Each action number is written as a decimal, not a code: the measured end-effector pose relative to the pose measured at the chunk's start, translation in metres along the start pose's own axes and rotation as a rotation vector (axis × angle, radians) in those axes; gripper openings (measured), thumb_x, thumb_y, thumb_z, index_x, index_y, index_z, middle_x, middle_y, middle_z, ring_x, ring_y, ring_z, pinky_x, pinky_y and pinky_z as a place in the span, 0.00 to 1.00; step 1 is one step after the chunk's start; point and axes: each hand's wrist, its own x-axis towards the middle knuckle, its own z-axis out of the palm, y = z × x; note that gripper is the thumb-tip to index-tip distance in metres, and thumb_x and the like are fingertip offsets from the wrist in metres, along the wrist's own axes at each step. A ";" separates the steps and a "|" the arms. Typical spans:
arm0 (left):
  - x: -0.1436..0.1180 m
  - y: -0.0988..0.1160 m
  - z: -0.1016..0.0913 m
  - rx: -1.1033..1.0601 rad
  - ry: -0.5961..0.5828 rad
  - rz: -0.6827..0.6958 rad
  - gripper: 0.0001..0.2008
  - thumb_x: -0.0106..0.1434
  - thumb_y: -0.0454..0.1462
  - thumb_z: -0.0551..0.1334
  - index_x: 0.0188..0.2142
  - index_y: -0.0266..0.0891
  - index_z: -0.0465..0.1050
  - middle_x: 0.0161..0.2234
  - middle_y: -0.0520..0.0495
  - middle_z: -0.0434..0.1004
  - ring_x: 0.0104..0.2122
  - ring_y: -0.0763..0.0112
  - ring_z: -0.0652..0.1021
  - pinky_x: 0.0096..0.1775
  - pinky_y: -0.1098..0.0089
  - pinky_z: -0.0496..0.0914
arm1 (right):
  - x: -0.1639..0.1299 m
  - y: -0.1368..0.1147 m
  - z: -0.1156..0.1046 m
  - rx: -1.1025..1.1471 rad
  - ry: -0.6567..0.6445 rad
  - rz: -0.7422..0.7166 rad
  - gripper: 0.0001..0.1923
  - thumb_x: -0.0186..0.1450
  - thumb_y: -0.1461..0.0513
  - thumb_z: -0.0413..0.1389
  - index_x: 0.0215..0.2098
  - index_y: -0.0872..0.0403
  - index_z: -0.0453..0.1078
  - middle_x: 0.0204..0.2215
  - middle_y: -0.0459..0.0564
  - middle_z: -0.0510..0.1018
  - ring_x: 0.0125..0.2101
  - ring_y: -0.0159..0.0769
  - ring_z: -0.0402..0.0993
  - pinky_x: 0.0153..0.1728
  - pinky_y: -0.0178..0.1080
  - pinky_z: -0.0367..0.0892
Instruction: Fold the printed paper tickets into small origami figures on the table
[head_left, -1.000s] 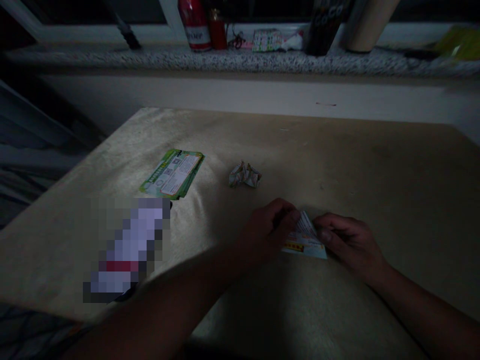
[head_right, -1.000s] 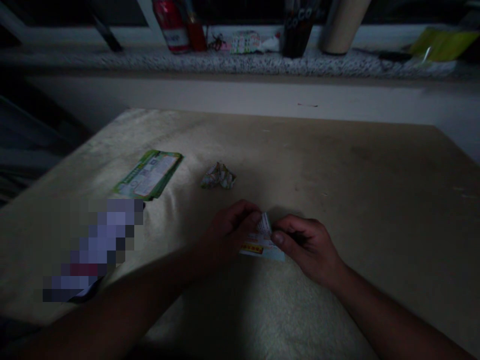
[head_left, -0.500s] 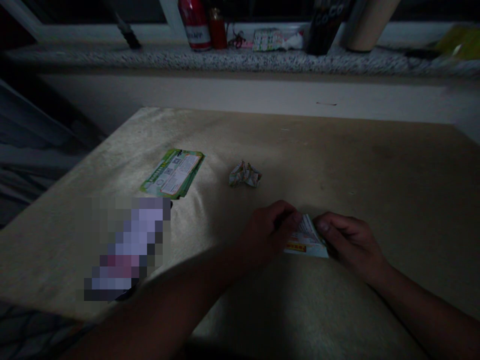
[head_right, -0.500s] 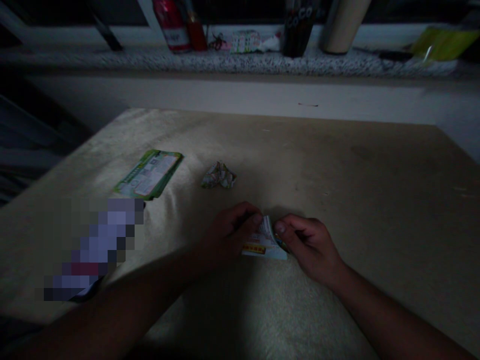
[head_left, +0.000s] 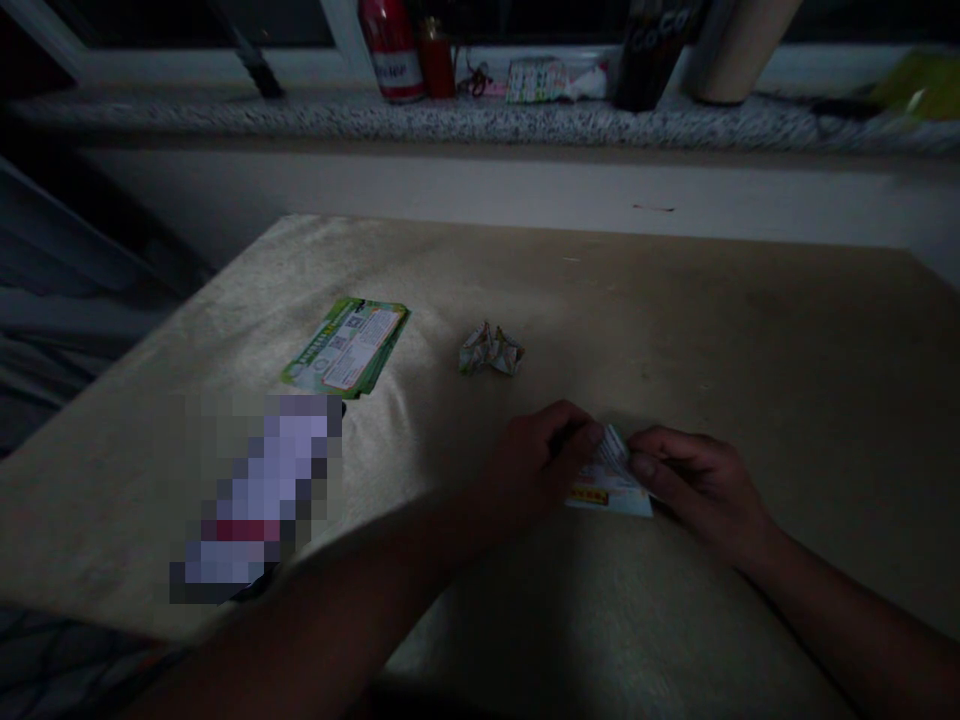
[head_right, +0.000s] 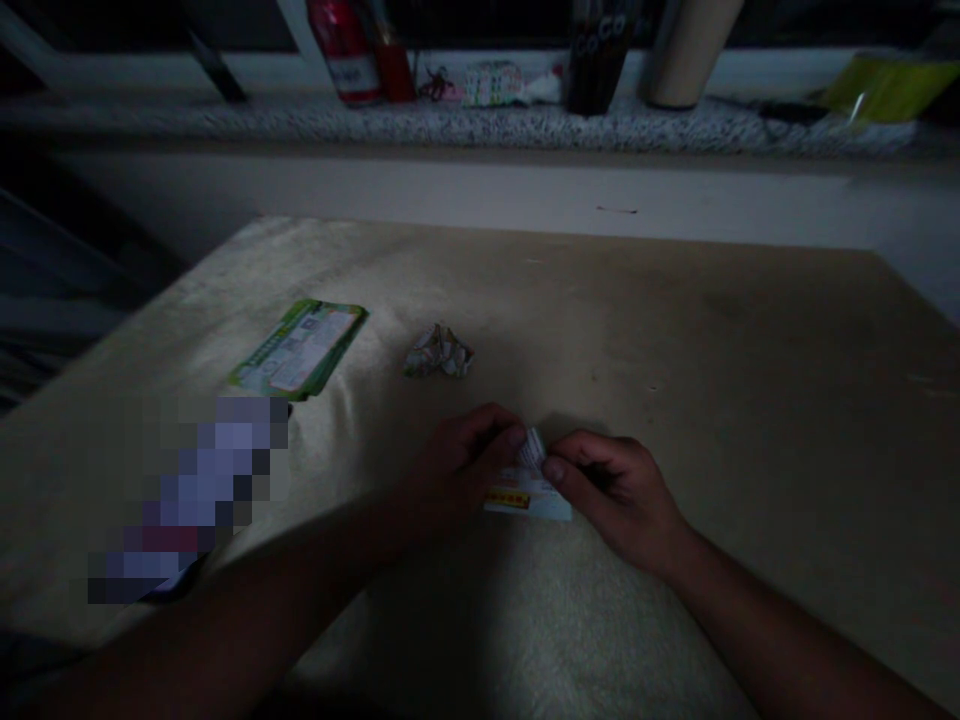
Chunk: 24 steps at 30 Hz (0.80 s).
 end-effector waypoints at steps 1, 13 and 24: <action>0.000 0.000 0.000 -0.003 -0.003 -0.002 0.16 0.70 0.47 0.56 0.37 0.36 0.71 0.28 0.53 0.73 0.27 0.76 0.73 0.29 0.75 0.65 | 0.000 0.000 0.000 0.000 0.001 0.006 0.12 0.67 0.58 0.58 0.28 0.54 0.73 0.19 0.43 0.70 0.20 0.27 0.65 0.21 0.30 0.61; 0.000 0.000 -0.001 0.011 -0.037 -0.008 0.16 0.69 0.47 0.57 0.36 0.37 0.71 0.28 0.53 0.73 0.27 0.77 0.73 0.28 0.76 0.65 | -0.001 0.002 -0.001 0.027 -0.003 0.051 0.11 0.67 0.59 0.57 0.28 0.53 0.75 0.20 0.43 0.73 0.21 0.27 0.67 0.22 0.29 0.63; 0.000 -0.002 -0.001 0.013 -0.020 0.012 0.18 0.69 0.49 0.56 0.50 0.39 0.67 0.26 0.53 0.71 0.26 0.74 0.73 0.27 0.74 0.64 | 0.002 -0.002 0.000 0.019 -0.009 0.034 0.12 0.68 0.59 0.57 0.27 0.53 0.73 0.18 0.42 0.71 0.20 0.27 0.66 0.20 0.29 0.61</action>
